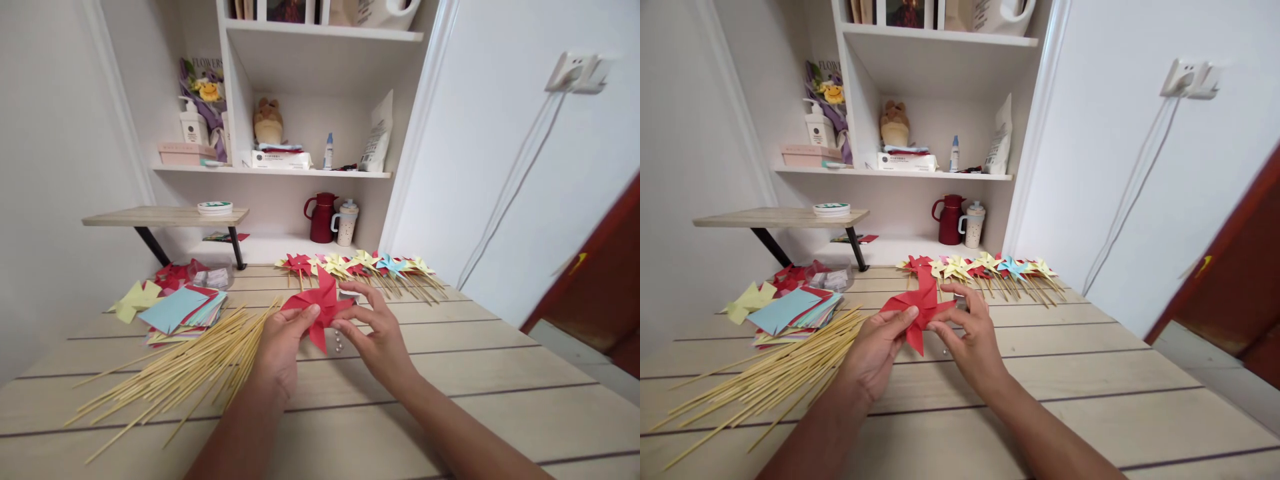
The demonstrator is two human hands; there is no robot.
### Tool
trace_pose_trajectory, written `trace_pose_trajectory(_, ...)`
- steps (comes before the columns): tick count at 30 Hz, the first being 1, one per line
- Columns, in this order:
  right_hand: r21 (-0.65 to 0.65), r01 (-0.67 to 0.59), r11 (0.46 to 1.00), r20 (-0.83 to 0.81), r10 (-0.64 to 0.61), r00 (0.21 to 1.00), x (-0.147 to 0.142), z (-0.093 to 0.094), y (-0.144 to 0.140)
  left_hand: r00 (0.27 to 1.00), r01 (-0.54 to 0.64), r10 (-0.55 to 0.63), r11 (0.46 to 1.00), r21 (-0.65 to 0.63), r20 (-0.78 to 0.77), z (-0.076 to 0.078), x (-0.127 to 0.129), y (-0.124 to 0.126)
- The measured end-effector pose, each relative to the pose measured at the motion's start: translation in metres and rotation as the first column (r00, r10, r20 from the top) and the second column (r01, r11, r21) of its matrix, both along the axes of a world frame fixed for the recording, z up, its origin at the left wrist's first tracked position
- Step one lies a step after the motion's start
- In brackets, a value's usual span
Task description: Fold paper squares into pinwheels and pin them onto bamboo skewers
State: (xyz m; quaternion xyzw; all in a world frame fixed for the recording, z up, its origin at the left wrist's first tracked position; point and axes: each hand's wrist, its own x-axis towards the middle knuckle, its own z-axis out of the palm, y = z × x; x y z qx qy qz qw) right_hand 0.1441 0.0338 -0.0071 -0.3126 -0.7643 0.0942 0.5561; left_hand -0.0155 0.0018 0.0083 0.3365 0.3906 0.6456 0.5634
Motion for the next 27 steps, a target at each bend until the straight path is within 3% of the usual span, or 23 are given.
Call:
trace_pose_trajectory(9,-0.137,-0.015,0.99,-0.08,0.004,0.997,-0.0015,0.0066,-0.0027,0.999,0.019,-0.019,1.0,0.013,-0.027,-0.0025,0.0011,-0.0002)
trace_pose_trajectory(27,-0.139,-0.008,0.99,-0.073,-0.002,0.997,-0.0031,0.008,-0.0023,0.996,0.0,0.003,0.999,0.042,-0.089,-0.0068,0.0031,0.0028)
